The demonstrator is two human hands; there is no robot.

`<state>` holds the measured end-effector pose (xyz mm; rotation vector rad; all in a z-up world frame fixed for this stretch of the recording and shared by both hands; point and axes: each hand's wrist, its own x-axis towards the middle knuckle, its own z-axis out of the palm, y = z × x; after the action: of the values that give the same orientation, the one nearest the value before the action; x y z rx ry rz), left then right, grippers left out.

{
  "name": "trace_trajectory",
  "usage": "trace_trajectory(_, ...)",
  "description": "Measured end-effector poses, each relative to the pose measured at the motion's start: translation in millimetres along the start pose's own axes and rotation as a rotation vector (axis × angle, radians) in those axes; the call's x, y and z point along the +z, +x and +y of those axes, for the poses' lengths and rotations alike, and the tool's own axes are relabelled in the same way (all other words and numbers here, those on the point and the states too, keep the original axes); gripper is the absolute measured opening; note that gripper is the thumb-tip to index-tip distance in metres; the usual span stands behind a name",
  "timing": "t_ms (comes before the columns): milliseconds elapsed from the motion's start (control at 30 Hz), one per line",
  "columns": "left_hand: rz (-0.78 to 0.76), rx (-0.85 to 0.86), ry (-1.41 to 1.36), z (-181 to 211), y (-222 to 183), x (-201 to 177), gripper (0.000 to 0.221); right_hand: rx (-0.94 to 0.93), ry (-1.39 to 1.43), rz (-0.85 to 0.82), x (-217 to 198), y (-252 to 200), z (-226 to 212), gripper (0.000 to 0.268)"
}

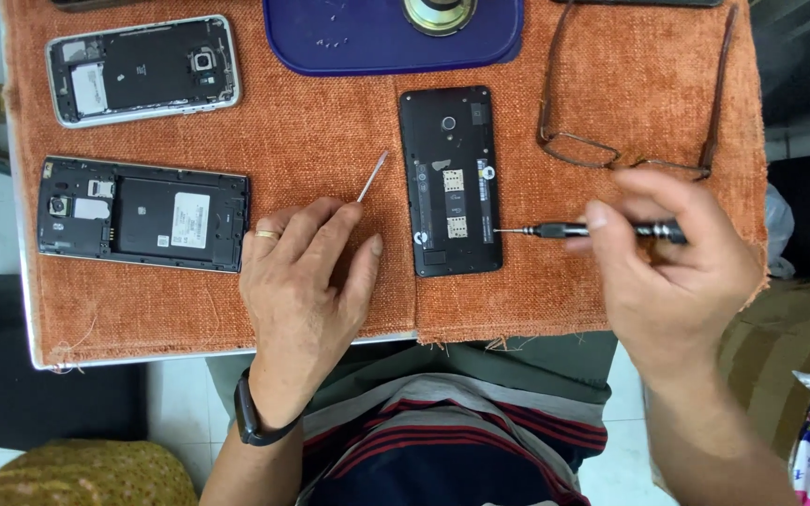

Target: Reassembling a mobile phone by installing internal components and tightening screws using a precision screwdriver.

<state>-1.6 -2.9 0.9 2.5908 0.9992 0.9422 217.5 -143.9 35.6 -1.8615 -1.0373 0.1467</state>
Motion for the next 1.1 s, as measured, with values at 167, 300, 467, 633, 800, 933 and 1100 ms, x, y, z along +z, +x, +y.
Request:
trace_trajectory(167, 0.017, 0.010, -0.002, 1.8, 0.4, 0.1, 0.019, -0.273, -0.180, -0.222, -12.9, 29.0, -25.5, 0.023)
trace_trajectory(300, 0.013, 0.014, 0.005, 1.4, -0.6, -0.7, 0.020, -0.430, -0.331, -0.498, -20.5, 42.9, -37.7, 0.033)
trace_trajectory(467, 0.027, 0.021, 0.025, 0.8, -2.4, 1.4, 0.021, -0.720, -0.429, -0.484, -14.5, 54.1, -37.0, 0.024)
trace_trajectory(633, 0.022, 0.018, 0.021, 0.8, -2.2, 1.4, 0.021, -0.796, -0.528, -0.343, -10.1, 57.5, -35.3, 0.018)
trace_trajectory(800, 0.022, 0.013, 0.019, 1.3, -2.7, 1.3, 0.021, -0.812, -0.463, -0.471, -7.7, 60.4, -38.9, 0.019)
trace_trajectory(933, 0.029, 0.019, 0.013, 1.2, -2.2, 1.5, 0.020, -0.802, -0.475, -0.407, -4.5, 63.9, -35.5, 0.022)
trace_trajectory(1100, 0.031, 0.019, 0.011, 2.3, -1.9, -0.2, 0.020, -0.843, -0.535, -0.399, -4.4, 63.3, -28.7, 0.022)
